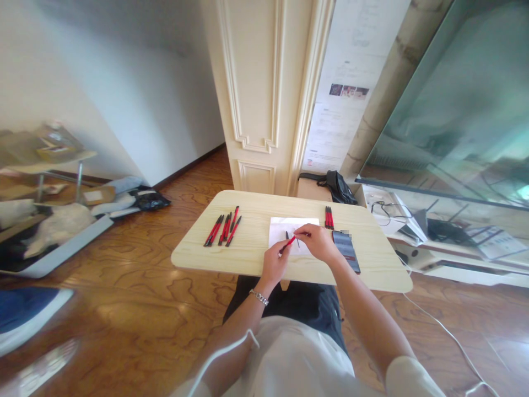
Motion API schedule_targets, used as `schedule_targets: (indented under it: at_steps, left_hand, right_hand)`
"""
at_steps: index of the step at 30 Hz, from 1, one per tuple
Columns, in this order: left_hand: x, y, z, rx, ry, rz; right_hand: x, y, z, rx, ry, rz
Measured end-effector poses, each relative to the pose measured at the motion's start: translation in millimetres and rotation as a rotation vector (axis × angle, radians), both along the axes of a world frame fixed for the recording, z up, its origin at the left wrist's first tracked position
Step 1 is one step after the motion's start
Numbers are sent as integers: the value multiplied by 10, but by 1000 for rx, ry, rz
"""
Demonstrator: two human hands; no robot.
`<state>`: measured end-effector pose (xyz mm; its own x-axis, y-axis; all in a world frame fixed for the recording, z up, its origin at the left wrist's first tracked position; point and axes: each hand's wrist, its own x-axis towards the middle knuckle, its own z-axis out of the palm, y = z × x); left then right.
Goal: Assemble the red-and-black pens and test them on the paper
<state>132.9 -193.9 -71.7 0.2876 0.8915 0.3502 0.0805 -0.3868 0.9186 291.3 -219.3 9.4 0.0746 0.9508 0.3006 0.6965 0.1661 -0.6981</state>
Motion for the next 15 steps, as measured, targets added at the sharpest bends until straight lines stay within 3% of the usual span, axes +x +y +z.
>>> schedule_targets:
  at_steps: [15]
  left_hand:
    - [-16, -12, 48, -90, -47, -75]
  right_hand:
    - [26, 30, -41, -75, 17, 47]
